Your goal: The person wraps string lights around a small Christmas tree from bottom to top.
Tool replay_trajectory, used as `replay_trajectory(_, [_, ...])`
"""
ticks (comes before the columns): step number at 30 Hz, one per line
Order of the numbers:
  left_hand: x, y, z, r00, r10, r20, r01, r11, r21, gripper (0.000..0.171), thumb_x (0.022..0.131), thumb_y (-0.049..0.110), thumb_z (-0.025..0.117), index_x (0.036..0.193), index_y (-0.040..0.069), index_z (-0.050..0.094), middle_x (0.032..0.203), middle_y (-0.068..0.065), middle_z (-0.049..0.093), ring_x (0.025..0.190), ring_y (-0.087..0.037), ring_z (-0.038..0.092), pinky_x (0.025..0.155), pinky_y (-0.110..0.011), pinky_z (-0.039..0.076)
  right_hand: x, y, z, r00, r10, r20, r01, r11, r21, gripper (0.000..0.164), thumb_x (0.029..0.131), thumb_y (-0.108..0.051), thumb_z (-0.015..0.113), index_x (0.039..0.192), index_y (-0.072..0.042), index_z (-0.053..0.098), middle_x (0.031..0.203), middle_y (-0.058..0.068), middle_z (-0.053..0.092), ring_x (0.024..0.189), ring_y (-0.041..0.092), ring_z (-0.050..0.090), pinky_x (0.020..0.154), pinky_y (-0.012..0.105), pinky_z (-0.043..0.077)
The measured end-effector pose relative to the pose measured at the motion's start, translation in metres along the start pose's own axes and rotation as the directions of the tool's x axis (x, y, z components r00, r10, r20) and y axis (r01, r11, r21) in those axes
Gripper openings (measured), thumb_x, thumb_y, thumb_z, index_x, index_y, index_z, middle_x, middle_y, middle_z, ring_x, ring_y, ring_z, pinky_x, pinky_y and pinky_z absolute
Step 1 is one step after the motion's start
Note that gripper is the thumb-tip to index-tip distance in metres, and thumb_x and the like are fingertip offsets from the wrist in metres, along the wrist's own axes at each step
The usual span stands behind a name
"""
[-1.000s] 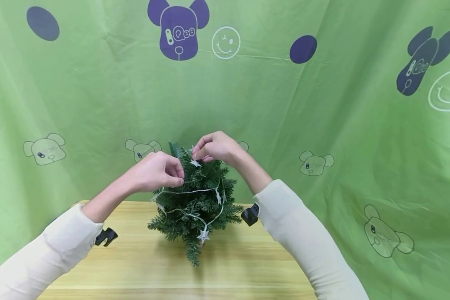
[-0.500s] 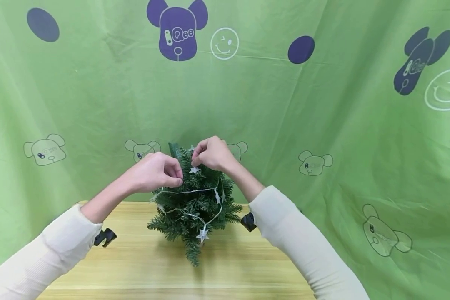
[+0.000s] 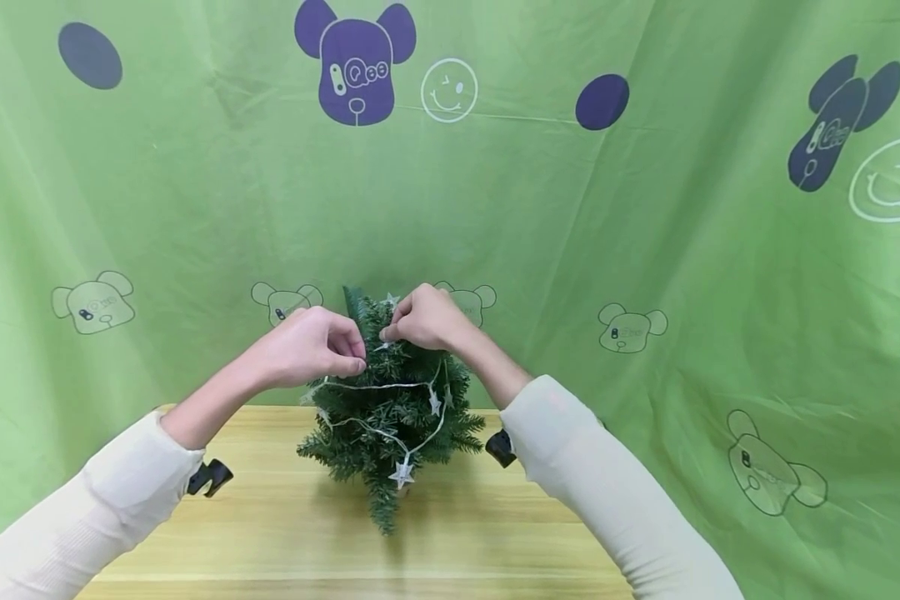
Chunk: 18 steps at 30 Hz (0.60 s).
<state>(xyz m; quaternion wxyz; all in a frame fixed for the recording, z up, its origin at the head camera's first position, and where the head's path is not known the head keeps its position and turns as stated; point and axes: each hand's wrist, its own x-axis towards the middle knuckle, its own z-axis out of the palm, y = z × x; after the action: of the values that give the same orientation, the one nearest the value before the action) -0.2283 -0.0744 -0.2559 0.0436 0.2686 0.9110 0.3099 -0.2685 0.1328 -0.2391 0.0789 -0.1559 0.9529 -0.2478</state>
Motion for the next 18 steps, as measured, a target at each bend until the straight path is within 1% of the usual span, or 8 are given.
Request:
replay_trajectory(2, [0.000, 0.000, 0.000, 1.000, 0.002, 0.000, -0.002, 1.000, -0.001, 0.006, 0.087, 0.019, 0.078, 0.089, 0.015, 0.074, 0.083, 0.003, 0.075, 0.075, -0.012, 0.069, 0.074, -0.031, 0.059, -0.003, -0.001, -0.004, 1.000, 0.014, -0.010, -0.014, 1.000, -0.001, 0.018, 0.091, -0.035, 0.075, 0.096, -0.018, 0.080, 0.108, 0.003, 0.075, 0.100, 0.023, 0.062, 0.090, 0.042, 0.050])
replay_trajectory(5, [-0.001, 0.002, 0.000, 1.000, 0.003, 0.001, -0.003, 1.000, -0.005, 0.007, 0.087, 0.019, 0.078, 0.091, 0.015, 0.074, 0.084, 0.003, 0.075, 0.076, -0.012, 0.069, 0.075, -0.031, 0.060, -0.008, -0.003, -0.010, 0.999, 0.027, -0.022, -0.027, 0.999, 0.017, 0.020, 0.092, -0.035, 0.073, 0.101, -0.019, 0.079, 0.106, 0.004, 0.074, 0.089, 0.021, 0.060, 0.084, 0.039, 0.051])
replay_trajectory(8, [-0.003, 0.003, 0.000, 1.000, 0.012, 0.007, -0.012, 1.000, -0.007, 0.008, 0.088, 0.019, 0.078, 0.092, 0.014, 0.074, 0.085, 0.002, 0.075, 0.077, -0.012, 0.069, 0.077, -0.031, 0.060, -0.015, -0.002, -0.017, 0.999, 0.029, -0.035, -0.028, 0.999, 0.029, 0.021, 0.094, -0.035, 0.071, 0.105, -0.017, 0.078, 0.105, 0.004, 0.074, 0.086, 0.020, 0.062, 0.082, 0.038, 0.052])
replay_trajectory(11, [-0.004, 0.004, -0.002, 1.000, 0.017, 0.005, -0.017, 1.000, -0.006, 0.008, 0.088, 0.019, 0.078, 0.093, 0.014, 0.074, 0.086, 0.002, 0.075, 0.078, -0.012, 0.070, 0.078, -0.032, 0.060, -0.023, 0.000, -0.027, 0.998, 0.024, -0.054, -0.023, 0.999, 0.025, 0.024, 0.096, -0.034, 0.069, 0.109, -0.015, 0.076, 0.108, 0.005, 0.074, 0.096, 0.022, 0.066, 0.086, 0.041, 0.055])
replay_trajectory(13, [-0.006, 0.005, -0.003, 1.000, 0.015, -0.002, -0.015, 1.000, -0.003, 0.008, 0.088, 0.019, 0.078, 0.093, 0.014, 0.074, 0.085, 0.002, 0.075, 0.077, -0.012, 0.069, 0.078, -0.032, 0.060, -0.029, 0.003, -0.034, 0.998, 0.023, -0.061, -0.022, 0.999, 0.029, 0.026, 0.097, -0.033, 0.067, 0.111, -0.013, 0.075, 0.112, 0.008, 0.074, 0.102, 0.026, 0.067, 0.091, 0.044, 0.055])
replay_trajectory(18, [-0.013, 0.007, -0.008, 1.000, -0.004, -0.014, 0.004, 1.000, 0.002, 0.005, 0.090, 0.021, 0.076, 0.093, 0.016, 0.074, 0.087, 0.004, 0.076, 0.079, -0.012, 0.070, 0.081, -0.035, 0.060, -0.044, 0.012, -0.044, 0.996, 0.043, -0.080, -0.041, 0.999, 0.029, 0.028, 0.100, -0.031, 0.062, 0.118, -0.011, 0.072, 0.117, 0.011, 0.073, 0.107, 0.028, 0.067, 0.097, 0.050, 0.053])
